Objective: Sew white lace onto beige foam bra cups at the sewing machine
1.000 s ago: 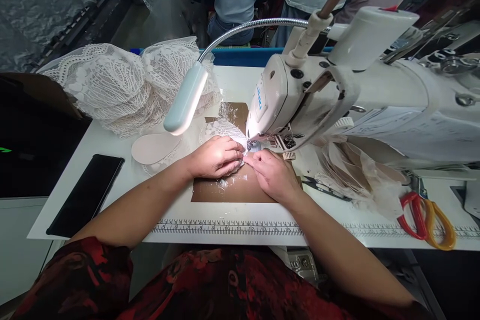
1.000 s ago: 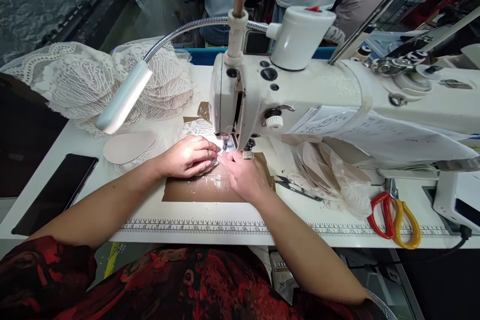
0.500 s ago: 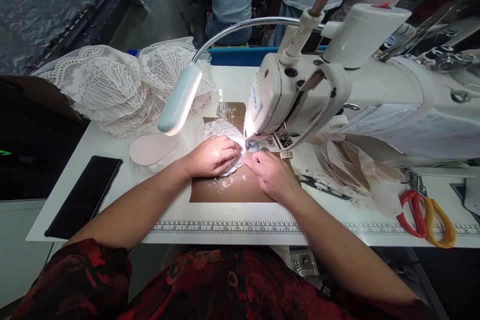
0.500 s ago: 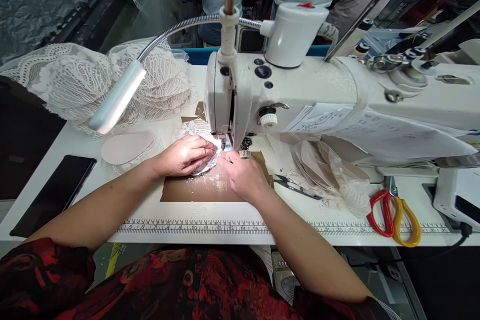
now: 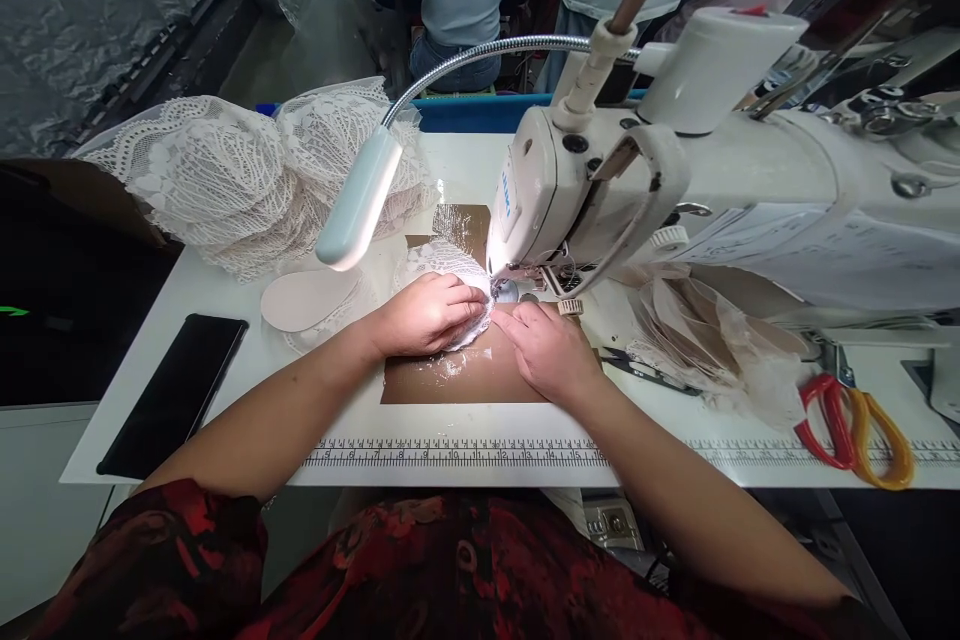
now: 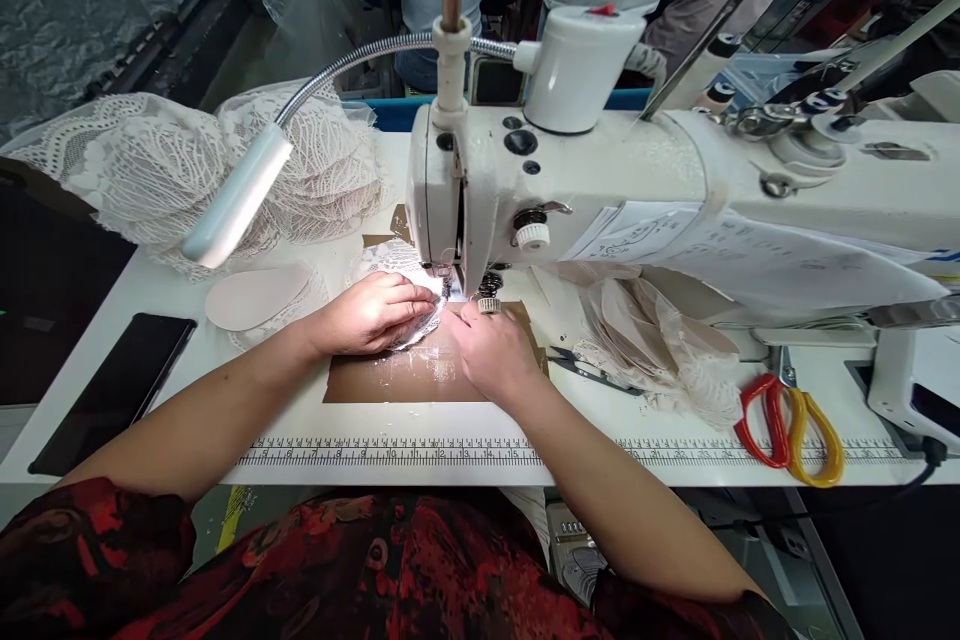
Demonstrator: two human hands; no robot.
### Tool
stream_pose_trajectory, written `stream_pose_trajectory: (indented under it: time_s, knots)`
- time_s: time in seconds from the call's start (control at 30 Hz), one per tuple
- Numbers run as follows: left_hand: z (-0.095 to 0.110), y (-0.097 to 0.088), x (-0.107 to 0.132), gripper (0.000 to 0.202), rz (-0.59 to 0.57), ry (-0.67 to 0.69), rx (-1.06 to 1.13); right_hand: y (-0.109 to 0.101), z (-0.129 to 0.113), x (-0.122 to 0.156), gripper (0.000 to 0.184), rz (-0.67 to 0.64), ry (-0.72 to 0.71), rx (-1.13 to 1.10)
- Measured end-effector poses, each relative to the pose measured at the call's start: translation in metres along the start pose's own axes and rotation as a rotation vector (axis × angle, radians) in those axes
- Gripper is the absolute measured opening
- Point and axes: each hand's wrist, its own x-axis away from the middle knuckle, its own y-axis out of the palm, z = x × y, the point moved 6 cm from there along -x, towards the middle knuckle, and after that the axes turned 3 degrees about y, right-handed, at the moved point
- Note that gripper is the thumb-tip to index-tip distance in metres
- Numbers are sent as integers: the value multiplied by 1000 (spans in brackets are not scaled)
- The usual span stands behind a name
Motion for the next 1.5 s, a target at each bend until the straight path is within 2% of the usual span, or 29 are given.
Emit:
stream_pose_trajectory:
  time_s: [0.13,0.27,0.57,0.87,1.17,1.33,1.5]
  knots:
    - [7,2,0,35,-46,80,-73,0,0,3,40,3,19,7]
    - [12,0,0,34,-18,99,-112,0,-1,5,40,33,13,3]
    - [13,-2,-1,26,18,85,-91,-1,-2,5,42,89,13,-11]
    - [7,-3,-1,24,56,34,-4,-2,-1,-2,46,64,71,-8]
    - [7,-6,-1,21,102,41,65,-4,0,7,38,133,-117,-176]
    - [9,-6,-3,21,78,56,63,-4,-2,9,36,214,-196,-217]
    - [9,-5,-3,19,69,68,76,-3,-3,9,33,175,-225,-200]
